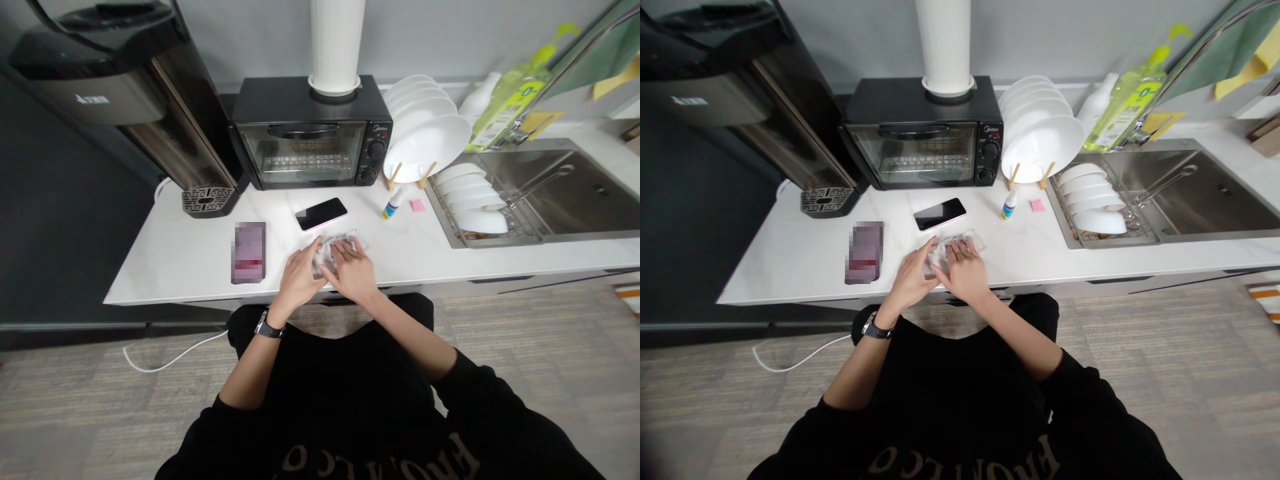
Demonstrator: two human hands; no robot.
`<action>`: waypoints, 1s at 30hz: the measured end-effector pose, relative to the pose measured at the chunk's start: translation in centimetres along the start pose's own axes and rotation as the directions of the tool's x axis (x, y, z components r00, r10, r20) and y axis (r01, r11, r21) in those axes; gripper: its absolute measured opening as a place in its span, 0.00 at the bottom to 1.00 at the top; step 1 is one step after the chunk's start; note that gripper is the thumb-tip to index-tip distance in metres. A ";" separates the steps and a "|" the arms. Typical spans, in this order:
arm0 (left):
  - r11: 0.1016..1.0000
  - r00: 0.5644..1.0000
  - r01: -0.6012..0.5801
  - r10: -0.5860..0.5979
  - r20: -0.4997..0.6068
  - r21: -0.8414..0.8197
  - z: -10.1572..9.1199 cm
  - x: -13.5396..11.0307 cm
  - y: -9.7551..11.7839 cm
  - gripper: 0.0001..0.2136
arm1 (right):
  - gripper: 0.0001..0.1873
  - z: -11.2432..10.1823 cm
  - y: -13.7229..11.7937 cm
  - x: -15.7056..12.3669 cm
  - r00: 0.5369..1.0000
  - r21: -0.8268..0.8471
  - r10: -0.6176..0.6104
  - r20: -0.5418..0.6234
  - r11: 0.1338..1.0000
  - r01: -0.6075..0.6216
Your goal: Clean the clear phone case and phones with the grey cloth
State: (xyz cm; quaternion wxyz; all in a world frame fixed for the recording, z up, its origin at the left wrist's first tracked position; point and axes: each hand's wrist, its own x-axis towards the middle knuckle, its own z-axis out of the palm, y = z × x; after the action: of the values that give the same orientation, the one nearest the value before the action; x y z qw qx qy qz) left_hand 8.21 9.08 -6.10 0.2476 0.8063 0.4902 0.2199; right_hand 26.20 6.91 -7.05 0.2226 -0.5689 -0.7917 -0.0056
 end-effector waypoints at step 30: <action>1.000 1.000 -0.023 0.023 0.005 -0.012 -0.1 -0.1 0.2 0.43 | 0.33 -1.6 4.6 -2.8 0.996 -0.044 0.057 -0.066 0.997 -0.060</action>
State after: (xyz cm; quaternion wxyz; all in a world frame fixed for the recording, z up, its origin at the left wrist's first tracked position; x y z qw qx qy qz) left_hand 8.26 8.93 -5.95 0.2512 0.8109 0.4789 0.2235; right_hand 31.63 5.53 -7.71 0.2350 -0.5965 -0.7666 -0.0358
